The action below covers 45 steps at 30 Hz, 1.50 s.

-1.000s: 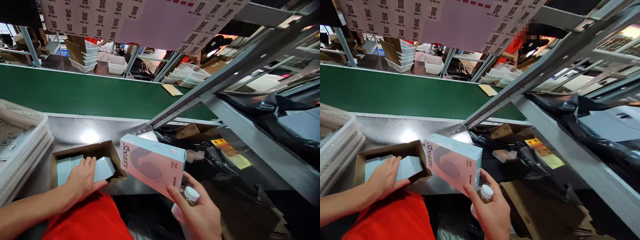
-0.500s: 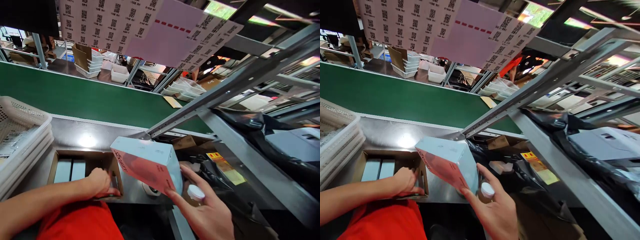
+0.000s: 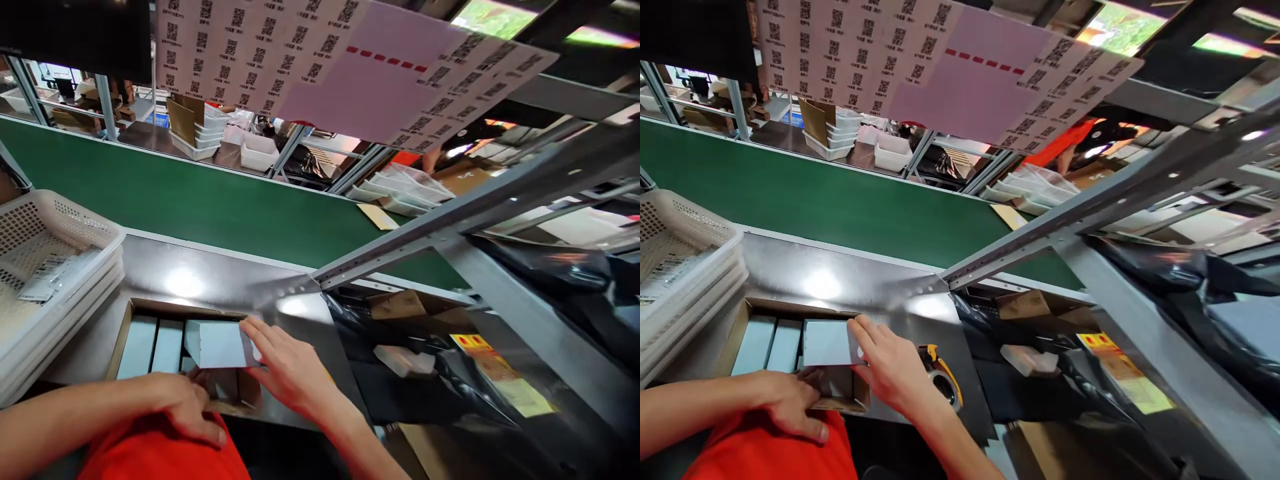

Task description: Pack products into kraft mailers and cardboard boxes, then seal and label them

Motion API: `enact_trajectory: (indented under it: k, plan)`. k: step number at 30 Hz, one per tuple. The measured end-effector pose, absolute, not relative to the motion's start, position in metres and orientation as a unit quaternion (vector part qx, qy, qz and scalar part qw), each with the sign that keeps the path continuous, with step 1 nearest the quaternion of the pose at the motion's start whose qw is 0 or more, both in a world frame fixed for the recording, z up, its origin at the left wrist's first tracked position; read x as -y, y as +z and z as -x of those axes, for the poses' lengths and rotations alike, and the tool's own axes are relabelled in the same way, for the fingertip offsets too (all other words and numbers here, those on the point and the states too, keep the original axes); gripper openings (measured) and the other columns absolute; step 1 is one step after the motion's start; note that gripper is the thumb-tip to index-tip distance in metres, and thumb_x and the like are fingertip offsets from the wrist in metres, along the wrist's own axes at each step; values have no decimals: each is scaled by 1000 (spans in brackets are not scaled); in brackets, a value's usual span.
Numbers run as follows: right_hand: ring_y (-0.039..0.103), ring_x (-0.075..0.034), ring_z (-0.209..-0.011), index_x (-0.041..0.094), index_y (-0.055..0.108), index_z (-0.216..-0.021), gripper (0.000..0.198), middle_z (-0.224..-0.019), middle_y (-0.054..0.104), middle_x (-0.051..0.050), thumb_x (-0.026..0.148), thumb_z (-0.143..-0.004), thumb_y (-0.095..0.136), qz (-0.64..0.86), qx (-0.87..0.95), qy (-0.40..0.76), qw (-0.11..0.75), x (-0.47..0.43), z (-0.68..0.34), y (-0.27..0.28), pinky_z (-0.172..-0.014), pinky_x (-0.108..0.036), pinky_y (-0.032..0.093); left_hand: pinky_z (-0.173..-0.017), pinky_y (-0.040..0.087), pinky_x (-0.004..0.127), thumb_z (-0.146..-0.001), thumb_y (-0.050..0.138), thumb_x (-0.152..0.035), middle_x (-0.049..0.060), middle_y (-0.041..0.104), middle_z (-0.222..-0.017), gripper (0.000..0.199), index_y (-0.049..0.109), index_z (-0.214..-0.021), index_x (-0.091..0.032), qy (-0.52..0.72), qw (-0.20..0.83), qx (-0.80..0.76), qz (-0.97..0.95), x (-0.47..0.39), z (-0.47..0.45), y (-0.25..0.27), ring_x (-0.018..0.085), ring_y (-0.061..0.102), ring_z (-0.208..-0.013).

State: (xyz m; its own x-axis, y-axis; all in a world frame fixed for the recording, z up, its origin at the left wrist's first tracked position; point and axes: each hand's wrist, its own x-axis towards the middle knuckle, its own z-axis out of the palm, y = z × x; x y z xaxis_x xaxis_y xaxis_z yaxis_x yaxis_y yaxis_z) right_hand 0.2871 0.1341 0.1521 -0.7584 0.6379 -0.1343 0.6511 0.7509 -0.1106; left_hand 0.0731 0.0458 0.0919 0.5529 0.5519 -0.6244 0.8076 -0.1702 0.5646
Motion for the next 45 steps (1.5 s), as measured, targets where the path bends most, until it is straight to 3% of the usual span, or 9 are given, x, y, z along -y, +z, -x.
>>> enact_trajectory:
  k: [5, 10, 15, 21, 26, 29, 33, 39, 45]
  plan:
    - [78, -34, -105, 11, 55, -147, 61, -139, 69, -23, 14, -88, 68, -291, -935, -55, 193, -139, -244, 133, -80, -40, 65, -104, 58, 51, -90, 58, -60, 26, 63, -150, 67, 74, -133, -11, -124, 434, -455, -768, -39, -71, 99, 42, 66, -132]
    - [80, -34, -94, 4, 57, -147, 59, -116, 77, -27, -5, -89, 49, -301, -917, 24, 259, -131, -214, 103, -70, -42, 65, -90, 61, 51, -93, 58, -54, 19, 80, -111, 49, 79, -114, -15, -104, 348, -485, -796, -50, -57, 110, 38, 76, -103]
    - [78, -35, -100, 7, 57, -150, 63, -115, 79, -24, -6, -89, 48, -299, -896, 39, 326, -124, -197, 94, -70, -43, 67, -103, 55, 48, -95, 63, -48, 22, 66, -141, 62, 61, -144, -10, -26, 188, -567, -802, -86, -43, 94, 37, 64, -127]
    - [79, -32, -99, 10, 57, -149, 58, -112, 81, -21, 5, -92, 56, -332, -902, -41, 272, -143, -212, 131, -73, -36, 60, -109, 51, 51, -96, 60, -28, 26, 61, -147, 65, 49, -157, -8, -70, 209, -540, -813, -91, -67, 44, 37, 60, -132]
    - [75, -24, -82, 18, 62, -140, 45, -87, 80, -6, 34, -98, 56, -440, -864, -239, 60, -172, -231, 178, -68, -29, 48, -109, 48, 56, -94, 53, -14, 25, 57, -152, 61, 55, -155, -12, -64, 117, -571, -810, -84, -86, 27, 39, 57, -132]
    - [69, -22, -70, 17, 64, -138, 46, -71, 72, -1, 39, -98, 56, -447, -844, -296, -8, -175, -231, 185, -64, -29, 44, -99, 52, 52, -93, 57, -19, 27, 63, -140, 72, 43, -162, -5, -89, 146, -562, -809, -89, -76, 23, 37, 63, -117]
    - [68, -22, -73, 17, 68, -133, 43, -77, 74, -3, 36, -95, 60, -434, -849, -302, 4, -175, -226, 172, -69, -30, 46, -106, 49, 48, -102, 51, -39, 24, 55, -156, 69, 40, -164, -12, -83, 212, -546, -806, -91, -59, 19, 37, 58, -133]
    - [68, -22, -79, 10, 55, -146, 56, -89, 75, -5, 26, -92, 56, -409, -832, -370, 50, -185, -228, 159, -75, -32, 50, -112, 43, 56, -81, 60, -87, 32, 50, -158, 118, 40, -163, -5, -112, 242, -543, -796, -88, -78, 21, 47, 52, -138]
    - [71, -21, -100, 19, 49, -149, 60, -128, 73, -10, 17, -90, 55, -305, -841, -442, 69, -178, -230, 150, -91, -35, 57, -107, 50, 54, -76, 74, -79, 22, 68, -141, 95, 64, -145, -14, -104, 267, -557, -780, -97, -96, 4, 42, 63, -128]
